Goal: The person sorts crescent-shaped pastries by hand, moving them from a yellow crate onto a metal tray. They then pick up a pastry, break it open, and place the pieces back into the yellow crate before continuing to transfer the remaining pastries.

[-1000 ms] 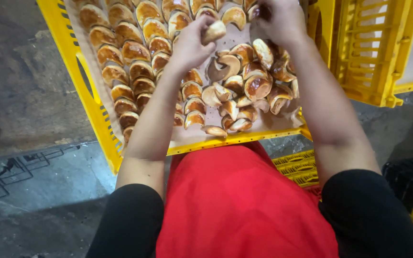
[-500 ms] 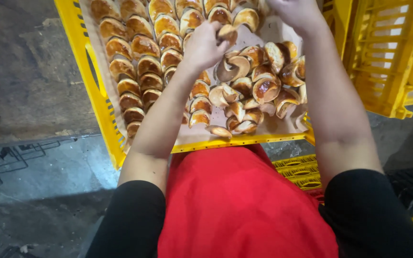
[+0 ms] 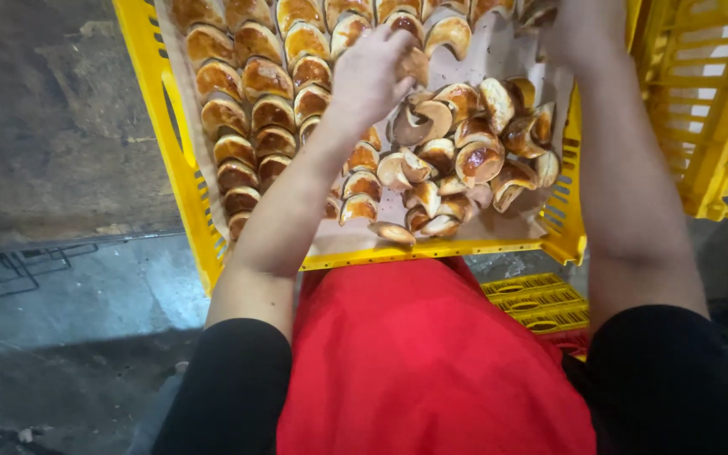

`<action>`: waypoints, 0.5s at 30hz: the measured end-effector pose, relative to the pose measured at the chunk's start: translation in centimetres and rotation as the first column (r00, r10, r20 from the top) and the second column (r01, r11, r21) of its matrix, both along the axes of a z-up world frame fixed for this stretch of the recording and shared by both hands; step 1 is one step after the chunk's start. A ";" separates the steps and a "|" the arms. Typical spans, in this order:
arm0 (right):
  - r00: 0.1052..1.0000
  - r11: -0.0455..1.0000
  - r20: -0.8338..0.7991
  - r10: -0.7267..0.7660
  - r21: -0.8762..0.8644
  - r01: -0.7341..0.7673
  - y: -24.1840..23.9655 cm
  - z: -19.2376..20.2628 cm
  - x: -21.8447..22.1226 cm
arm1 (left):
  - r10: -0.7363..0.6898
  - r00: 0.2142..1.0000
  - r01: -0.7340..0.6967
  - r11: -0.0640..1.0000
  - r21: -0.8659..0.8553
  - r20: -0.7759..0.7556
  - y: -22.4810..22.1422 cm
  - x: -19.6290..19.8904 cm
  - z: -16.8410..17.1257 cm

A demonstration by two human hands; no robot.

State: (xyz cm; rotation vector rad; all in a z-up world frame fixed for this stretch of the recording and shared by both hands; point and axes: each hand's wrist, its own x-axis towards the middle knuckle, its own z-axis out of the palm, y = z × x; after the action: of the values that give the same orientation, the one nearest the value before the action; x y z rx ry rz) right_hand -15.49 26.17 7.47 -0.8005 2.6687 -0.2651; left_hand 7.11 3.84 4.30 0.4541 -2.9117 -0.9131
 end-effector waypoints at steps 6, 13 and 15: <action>0.807 0.894 -0.482 0.342 -0.097 -0.437 1.5 -1.2 2.9 | 0.225 0.972 -0.203 0.947 0.251 -0.064 -4.5 1.9 2.2; 0.872 0.808 -0.243 0.425 -0.333 -0.486 -0.8 -3.1 3.2 | 0.165 0.983 -0.173 0.981 -0.088 -0.083 -8.4 3.1 2.3; 0.938 0.843 -0.037 0.344 -0.427 -0.326 -1.3 -2.4 3.0 | 0.095 0.974 -0.136 0.971 -0.197 -0.206 -8.2 2.7 1.2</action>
State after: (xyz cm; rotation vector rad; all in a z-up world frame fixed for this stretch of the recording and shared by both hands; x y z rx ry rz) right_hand -12.50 24.90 5.06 -1.3598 2.3969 -0.7844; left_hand 9.81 -4.31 5.50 0.4830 -2.7300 -0.5900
